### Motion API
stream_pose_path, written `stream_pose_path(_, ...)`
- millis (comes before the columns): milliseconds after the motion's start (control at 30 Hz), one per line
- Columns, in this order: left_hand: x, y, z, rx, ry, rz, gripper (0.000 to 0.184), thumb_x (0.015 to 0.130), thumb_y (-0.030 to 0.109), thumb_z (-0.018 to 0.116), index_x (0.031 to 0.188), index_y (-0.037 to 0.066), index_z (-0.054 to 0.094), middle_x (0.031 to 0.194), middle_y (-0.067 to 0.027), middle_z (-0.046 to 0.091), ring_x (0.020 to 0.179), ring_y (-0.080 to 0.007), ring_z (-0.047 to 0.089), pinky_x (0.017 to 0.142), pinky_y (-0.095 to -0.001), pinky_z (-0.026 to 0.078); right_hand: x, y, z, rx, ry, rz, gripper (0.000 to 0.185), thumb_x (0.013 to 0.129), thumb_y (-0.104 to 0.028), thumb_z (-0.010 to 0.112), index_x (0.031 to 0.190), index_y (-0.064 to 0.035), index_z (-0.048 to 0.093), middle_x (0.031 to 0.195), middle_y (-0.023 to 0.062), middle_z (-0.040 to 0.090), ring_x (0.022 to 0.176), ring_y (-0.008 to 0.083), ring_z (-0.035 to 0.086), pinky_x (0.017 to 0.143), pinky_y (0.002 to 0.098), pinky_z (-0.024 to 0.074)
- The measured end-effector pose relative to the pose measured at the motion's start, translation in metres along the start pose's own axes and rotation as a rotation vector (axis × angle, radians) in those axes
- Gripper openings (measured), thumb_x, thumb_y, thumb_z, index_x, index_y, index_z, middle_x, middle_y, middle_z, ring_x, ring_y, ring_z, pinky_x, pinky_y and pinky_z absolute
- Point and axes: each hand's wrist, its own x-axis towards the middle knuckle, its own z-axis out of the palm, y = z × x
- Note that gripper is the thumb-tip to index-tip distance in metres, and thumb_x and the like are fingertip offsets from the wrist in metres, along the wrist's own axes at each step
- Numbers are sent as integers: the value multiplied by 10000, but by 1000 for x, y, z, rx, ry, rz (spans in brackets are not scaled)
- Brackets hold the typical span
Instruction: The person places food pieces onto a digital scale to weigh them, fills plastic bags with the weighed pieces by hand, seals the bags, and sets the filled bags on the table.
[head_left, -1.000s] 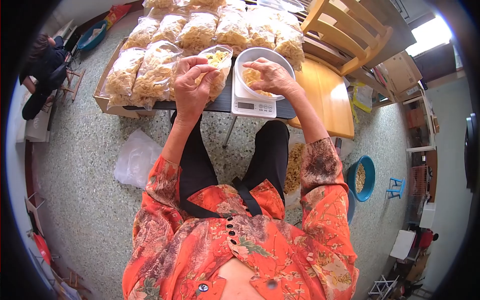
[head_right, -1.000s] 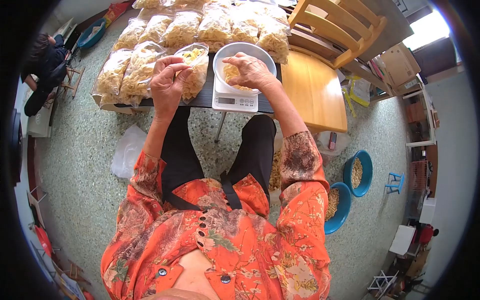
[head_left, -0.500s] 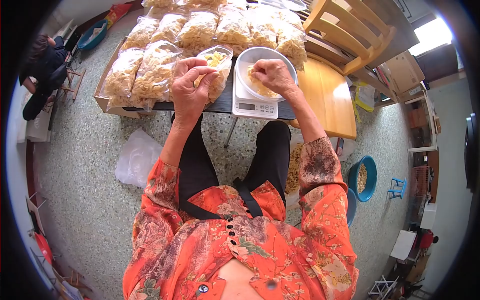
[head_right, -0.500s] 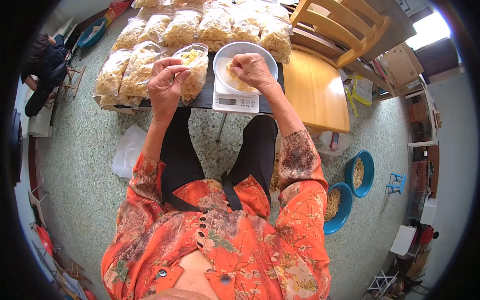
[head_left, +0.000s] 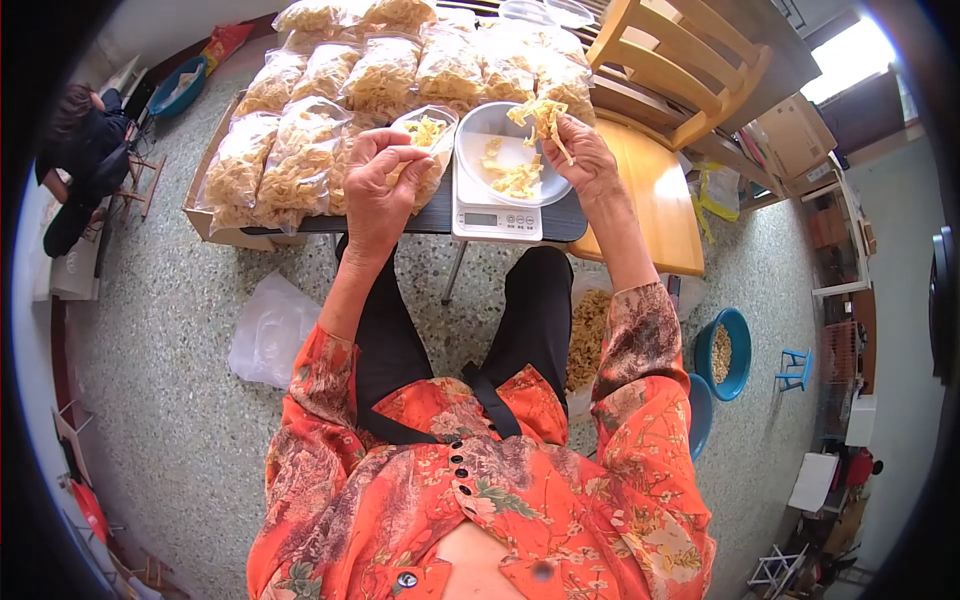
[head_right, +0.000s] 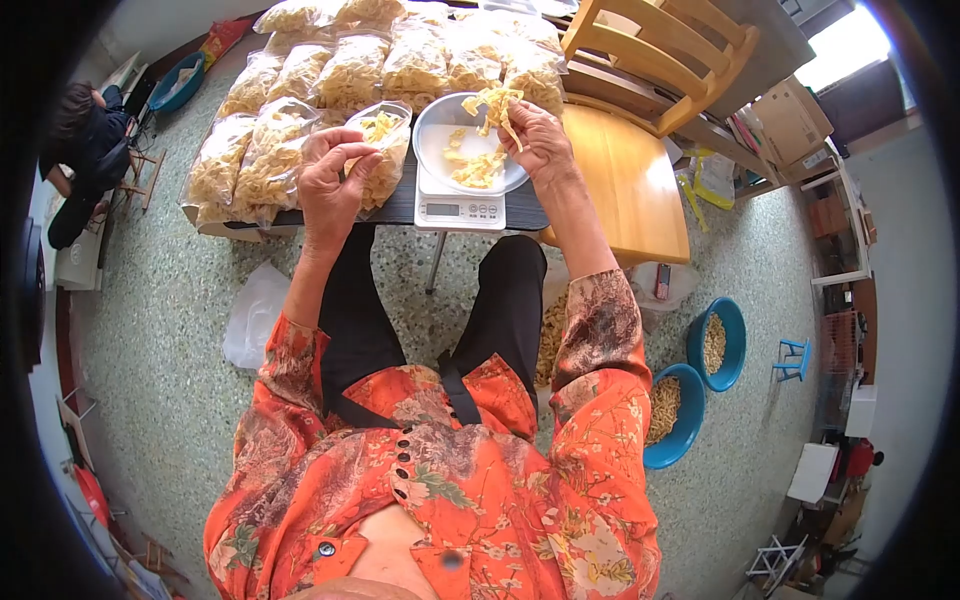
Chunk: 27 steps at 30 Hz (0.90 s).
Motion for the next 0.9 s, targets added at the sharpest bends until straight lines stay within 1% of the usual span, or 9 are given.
stream_pose_path(167, 0, 0, 1, -34, -24, -3, 132, 782, 1, 785, 907, 34, 756, 1019, -83, 613, 961, -203, 627, 844, -317, 525, -15, -5, 21, -37, 57, -41, 157, 974, -190, 663, 1082, -77, 683, 995, 15, 686, 904, 111, 624, 818, 292, 526)
stream_pose_path(333, 1, -6, 1, -41, -65, 39, 129, 781, 2, 786, 903, 32, 756, 1036, -82, 595, 944, -197, 629, 812, -309, 539, -38, -7, 71, -94, -149, -69, 143, 959, -125, 671, 1067, -32, 671, 974, 42, 700, 865, 115, 662, 754, 238, 538)
stream_pose_path(367, 0, -6, 0, -47, -86, 61, 127, 782, 3, 786, 902, 30, 754, 1047, -82, 589, 933, -194, 631, 802, -307, 542, -42, -5, 87, -56, -182, -103, 132, 928, -120, 708, 997, -10, 681, 887, 46, 701, 760, 102, 655, 663, 206, 526)
stream_pose_path(400, 0, -6, -1, -43, -84, 59, 127, 782, 3, 786, 902, 30, 754, 1047, -82, 589, 933, -194, 631, 802, -307, 542, -37, 1, 95, -56, -186, -99, 132, 928, -120, 708, 997, -10, 681, 887, 46, 701, 760, 102, 655, 663, 206, 526)
stream_pose_path(500, 0, -4, -7, -113, -145, 52, 139, 772, 4, 797, 899, 22, 745, 1061, -81, 571, 913, -172, 640, 801, -290, 547, -31, 17, 124, -440, -231, -376, 149, 894, -134, 740, 845, 1, 701, 705, 33, 673, 551, 89, 584, 512, 229, 475)
stream_pose_path(633, -5, -6, -11, -150, -103, 27, 160, 754, -18, 806, 897, 31, 753, 1073, -65, 588, 1003, -180, 601, 859, -293, 516, -29, 44, 143, -889, -131, -798, 128, 854, -111, 727, 876, 9, 688, 706, 87, 685, 606, 132, 618, 600, 317, 514)
stream_pose_path(767, -7, -12, -13, -47, -18, 34, 152, 766, -10, 790, 908, 21, 745, 1070, -87, 570, 996, -200, 611, 850, -298, 539, -39, 57, 139, -1042, -190, -989, 126, 844, -109, 729, 873, 1, 674, 785, 138, 682, 677, 257, 667, 632, 344, 527)
stream_pose_path(833, -8, -12, -12, -148, -2, -29, 155, 768, -11, 788, 913, 26, 748, 1067, -87, 570, 1020, -203, 598, 869, -301, 534, -40, 58, 135, -1101, -374, -1177, 112, 862, -86, 720, 945, -14, 699, 806, 128, 694, 675, 245, 676, 638, 322, 542)
stream_pose_path(900, -9, -11, -12, -149, 1, -26, 154, 770, -14, 785, 915, 25, 748, 1069, -88, 572, 1014, -204, 602, 869, -301, 535, -36, 57, 132, -1126, -458, -1204, 115, 848, -73, 721, 952, -27, 704, 822, 130, 692, 712, 280, 679, 660, 345, 552)
